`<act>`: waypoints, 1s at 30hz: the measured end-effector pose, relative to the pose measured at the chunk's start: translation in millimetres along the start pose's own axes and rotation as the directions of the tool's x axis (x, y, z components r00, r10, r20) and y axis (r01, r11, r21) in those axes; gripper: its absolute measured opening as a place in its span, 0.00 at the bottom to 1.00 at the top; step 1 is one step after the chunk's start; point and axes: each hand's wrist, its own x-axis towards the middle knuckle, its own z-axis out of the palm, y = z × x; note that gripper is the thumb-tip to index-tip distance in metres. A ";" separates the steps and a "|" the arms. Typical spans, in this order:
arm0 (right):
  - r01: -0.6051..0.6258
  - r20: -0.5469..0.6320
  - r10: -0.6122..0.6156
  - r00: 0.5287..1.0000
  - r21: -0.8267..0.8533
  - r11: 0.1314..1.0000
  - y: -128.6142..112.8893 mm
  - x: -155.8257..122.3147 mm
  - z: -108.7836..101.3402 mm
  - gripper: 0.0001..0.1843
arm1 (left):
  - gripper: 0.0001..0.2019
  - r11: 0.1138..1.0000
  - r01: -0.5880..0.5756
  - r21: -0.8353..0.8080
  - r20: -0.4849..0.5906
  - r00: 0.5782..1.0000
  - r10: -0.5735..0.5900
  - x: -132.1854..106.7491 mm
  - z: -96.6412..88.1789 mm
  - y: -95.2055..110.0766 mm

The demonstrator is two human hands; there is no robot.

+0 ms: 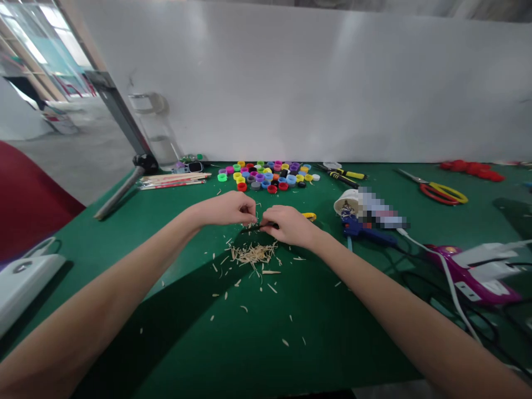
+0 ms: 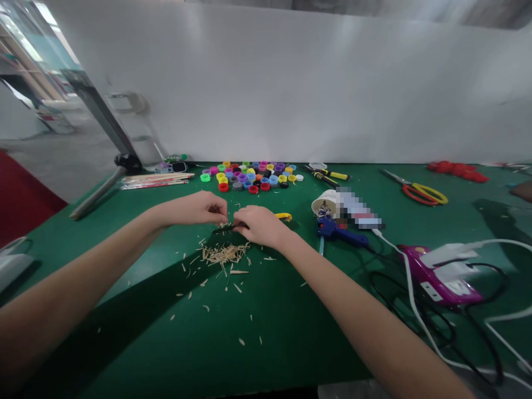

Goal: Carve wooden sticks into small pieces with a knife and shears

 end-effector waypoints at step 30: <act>-0.002 -0.046 0.003 0.999 0.021 1.000 -4.6 -12.7 -0.8 0.05 | 0.12 1.000 0.017 0.015 -0.018 1.000 -0.016 -0.7 -2.1 -2.1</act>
